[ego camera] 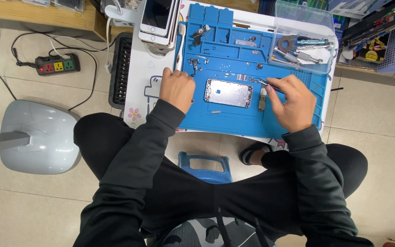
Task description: The person is repairing a disassembled smartphone on a blue work mat. They use tweezers to handle small components, such as a ribbon cable and a black plastic part, and place them onto the phone's internal frame. The person also uses a small screwdriver to work on the device.
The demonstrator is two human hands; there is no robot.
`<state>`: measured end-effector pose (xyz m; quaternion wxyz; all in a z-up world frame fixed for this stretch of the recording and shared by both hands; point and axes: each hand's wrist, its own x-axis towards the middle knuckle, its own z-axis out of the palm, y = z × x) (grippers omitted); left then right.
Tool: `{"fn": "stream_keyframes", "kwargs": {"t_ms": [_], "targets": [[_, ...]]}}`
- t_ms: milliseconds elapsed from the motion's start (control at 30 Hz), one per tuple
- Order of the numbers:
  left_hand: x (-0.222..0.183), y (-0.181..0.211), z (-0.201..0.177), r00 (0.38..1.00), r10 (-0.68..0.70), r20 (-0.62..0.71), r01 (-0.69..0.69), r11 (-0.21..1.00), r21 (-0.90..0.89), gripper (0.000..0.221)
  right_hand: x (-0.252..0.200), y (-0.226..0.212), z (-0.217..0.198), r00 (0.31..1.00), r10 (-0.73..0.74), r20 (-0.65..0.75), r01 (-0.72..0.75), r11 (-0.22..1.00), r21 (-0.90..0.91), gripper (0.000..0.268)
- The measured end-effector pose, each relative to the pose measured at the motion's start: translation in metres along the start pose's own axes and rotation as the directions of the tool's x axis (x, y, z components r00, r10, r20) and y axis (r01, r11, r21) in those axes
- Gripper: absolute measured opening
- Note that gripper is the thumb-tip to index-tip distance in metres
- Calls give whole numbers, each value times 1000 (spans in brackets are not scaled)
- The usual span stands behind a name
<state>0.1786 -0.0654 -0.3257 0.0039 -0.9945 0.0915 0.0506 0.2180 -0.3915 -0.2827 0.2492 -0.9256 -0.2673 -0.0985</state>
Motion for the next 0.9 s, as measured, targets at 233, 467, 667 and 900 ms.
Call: {"fn": "stream_keyframes", "kwargs": {"t_ms": [233, 467, 667, 900], "targets": [[-1, -28, 12, 1000, -26, -14, 24, 994, -106, 6, -2, 1, 1, 1000, 3, 9, -3, 1000, -19, 13], [0, -21, 18, 998, -22, 65, 32, 987, -155, 7, 0, 1, 0, 1000, 0, 2, 0, 1000, -11, 13], [-2, -2, 4, 997, -17, 74, 19, 999, -29, 10, -2, 1, 1, 1000, -1, 11, 1, 1000, -16, 13], [-5, -7, 3, 1000, -15, -4, 15, 998, -56, 9, -1, 0, -2, 999, -22, 25, 22, 1000, -12, 13]]}}
